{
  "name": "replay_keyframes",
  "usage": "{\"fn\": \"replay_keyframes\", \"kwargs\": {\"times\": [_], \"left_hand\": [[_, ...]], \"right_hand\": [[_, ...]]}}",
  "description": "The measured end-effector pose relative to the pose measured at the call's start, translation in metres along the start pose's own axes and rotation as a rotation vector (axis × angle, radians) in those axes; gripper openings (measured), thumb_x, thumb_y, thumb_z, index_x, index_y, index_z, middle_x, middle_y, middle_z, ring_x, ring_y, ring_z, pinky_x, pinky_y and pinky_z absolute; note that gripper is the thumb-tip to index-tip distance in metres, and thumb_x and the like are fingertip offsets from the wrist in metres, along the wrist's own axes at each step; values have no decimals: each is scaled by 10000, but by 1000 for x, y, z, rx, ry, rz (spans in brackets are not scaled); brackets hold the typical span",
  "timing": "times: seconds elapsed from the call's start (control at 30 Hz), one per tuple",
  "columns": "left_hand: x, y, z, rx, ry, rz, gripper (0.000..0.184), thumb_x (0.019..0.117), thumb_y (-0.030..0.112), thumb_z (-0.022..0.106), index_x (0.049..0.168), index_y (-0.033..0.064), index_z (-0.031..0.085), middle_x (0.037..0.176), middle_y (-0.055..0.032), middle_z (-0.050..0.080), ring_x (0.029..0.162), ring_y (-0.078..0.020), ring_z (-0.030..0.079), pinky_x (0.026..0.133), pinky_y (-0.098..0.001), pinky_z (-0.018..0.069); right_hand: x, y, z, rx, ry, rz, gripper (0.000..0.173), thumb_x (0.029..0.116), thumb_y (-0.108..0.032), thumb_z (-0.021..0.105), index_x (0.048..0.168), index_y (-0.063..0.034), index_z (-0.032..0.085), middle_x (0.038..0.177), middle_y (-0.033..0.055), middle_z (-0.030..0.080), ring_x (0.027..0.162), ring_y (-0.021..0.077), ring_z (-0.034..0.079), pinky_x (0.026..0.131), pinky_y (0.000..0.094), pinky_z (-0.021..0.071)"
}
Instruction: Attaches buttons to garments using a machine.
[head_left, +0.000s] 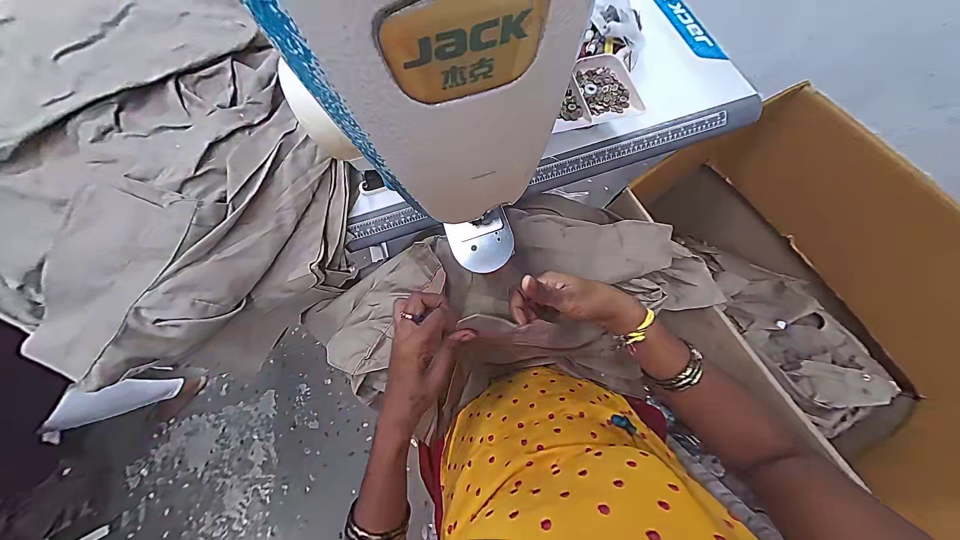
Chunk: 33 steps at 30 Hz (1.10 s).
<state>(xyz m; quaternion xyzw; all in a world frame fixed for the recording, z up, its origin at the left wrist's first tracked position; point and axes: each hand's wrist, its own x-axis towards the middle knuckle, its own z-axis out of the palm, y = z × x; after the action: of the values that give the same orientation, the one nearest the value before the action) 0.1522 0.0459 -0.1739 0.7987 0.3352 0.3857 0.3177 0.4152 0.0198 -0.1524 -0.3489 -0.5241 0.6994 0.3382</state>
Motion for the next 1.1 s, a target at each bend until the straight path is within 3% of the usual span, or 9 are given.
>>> {"fn": "replay_keyframes", "kwargs": {"times": [0.1,0.2,0.33,0.43,0.53,0.6,0.77,0.93,1.1], "left_hand": [[-7,-10,-14,-36,-54,-70,378,1025,466,555,936,113,658,1043,0,678,1106,-63,559,1014,-280,401],[-7,-6,-11,-177,-22,-123,320,1043,389,556,955,94,644,1022,32,680,1050,-17,607,961,-244,490],[6,7,-25,-280,218,-204,96,1043,274,566,977,214,603,938,189,644,897,72,619,826,-154,534],[12,7,-32,-318,264,-269,101,1042,210,551,944,183,549,862,160,592,793,56,592,742,-137,522],[9,8,-16,-408,187,-388,92,1022,165,550,935,139,537,808,123,603,719,18,612,692,-194,556],[3,8,0,-432,113,-423,100,1004,175,585,918,131,561,778,117,583,673,26,578,646,-177,526],[-13,4,13,-342,-44,-419,197,993,281,621,866,147,553,635,131,486,532,54,448,514,-126,393],[-11,8,8,-318,-92,-381,207,995,274,630,862,127,571,665,120,510,568,62,465,542,-112,402],[1,16,6,-335,-75,-331,151,973,209,656,891,106,583,682,117,576,591,59,545,565,-122,471]], "right_hand": [[-2,-5,-3,19,-136,-53,512,1052,-589,404,920,-158,646,779,-149,630,692,-60,578,643,135,473],[0,-10,-3,-46,-164,-34,201,1039,-329,568,1029,-132,605,819,-151,615,720,-72,570,661,124,473],[-5,-15,-7,-77,-123,-164,258,1028,-297,611,808,-198,522,638,-184,477,557,-110,453,510,82,362],[-8,-36,-24,-383,167,-310,336,1046,-357,571,773,-161,579,671,-165,487,612,-113,452,559,93,372],[10,-56,-40,-719,519,-286,242,957,-244,685,796,-69,643,746,-20,581,668,30,552,630,225,477],[27,-62,-35,-684,563,-341,156,884,-135,761,860,-58,627,741,-20,619,652,13,589,631,200,525],[60,-69,-12,-576,563,-200,284,820,-143,830,833,-113,548,685,-65,545,619,-8,510,604,182,440],[45,-68,-22,-270,419,-164,302,849,-23,753,971,-117,494,751,-78,542,627,-24,524,584,144,469],[18,-30,-25,-541,160,136,356,952,-292,720,1128,17,701,941,56,729,853,93,676,829,325,556]]}}
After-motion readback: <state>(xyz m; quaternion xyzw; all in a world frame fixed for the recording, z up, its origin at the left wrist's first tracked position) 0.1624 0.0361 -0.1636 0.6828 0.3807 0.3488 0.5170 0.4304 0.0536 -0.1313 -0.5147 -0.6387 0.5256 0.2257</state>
